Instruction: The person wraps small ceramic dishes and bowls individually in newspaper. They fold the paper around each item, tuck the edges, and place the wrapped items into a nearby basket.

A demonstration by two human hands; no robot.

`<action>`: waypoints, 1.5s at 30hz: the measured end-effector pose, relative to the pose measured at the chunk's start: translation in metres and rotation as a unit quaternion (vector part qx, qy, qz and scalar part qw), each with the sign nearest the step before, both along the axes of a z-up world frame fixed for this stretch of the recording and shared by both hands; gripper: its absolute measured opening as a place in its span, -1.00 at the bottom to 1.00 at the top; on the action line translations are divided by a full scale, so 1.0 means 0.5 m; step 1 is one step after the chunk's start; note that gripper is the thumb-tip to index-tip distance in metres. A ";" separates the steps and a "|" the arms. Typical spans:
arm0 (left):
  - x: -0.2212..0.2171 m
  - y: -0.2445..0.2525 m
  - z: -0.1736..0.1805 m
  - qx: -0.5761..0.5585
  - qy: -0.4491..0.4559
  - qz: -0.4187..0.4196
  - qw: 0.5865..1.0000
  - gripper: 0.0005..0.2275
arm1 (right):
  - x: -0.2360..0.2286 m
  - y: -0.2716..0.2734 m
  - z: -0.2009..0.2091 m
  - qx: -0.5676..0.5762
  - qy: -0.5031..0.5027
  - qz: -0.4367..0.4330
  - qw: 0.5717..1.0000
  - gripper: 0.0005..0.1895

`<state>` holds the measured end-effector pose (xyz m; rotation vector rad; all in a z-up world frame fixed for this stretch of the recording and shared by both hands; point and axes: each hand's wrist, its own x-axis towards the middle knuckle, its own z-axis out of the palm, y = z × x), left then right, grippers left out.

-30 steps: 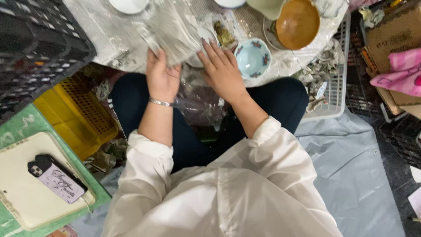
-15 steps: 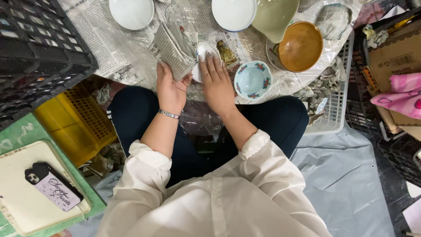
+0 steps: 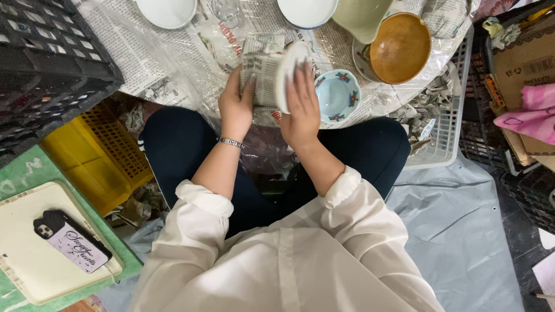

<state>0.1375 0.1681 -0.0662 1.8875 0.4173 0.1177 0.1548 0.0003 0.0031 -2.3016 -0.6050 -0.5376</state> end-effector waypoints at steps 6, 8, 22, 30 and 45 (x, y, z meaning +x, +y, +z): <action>0.017 -0.012 0.095 -0.127 0.041 0.120 0.984 -0.61 | 0.020 0.025 0.003 -0.231 0.110 0.059 0.965 -0.35; 0.011 -0.018 0.139 -0.101 0.034 0.126 0.986 -0.60 | 0.022 0.028 0.015 -0.171 0.137 0.078 0.972 -0.23; 0.004 -0.017 0.092 0.136 -0.080 -0.011 0.987 -0.61 | -0.148 -0.096 0.354 0.327 0.099 0.453 0.824 -0.89; -0.005 -0.028 0.104 0.139 -0.063 -0.034 0.988 -0.51 | -0.293 -0.129 0.337 0.631 0.015 0.601 0.490 -0.78; 0.000 -0.026 0.117 0.145 -0.080 -0.040 0.985 -0.49 | -0.302 -0.139 0.292 0.631 -0.007 0.621 0.465 -0.77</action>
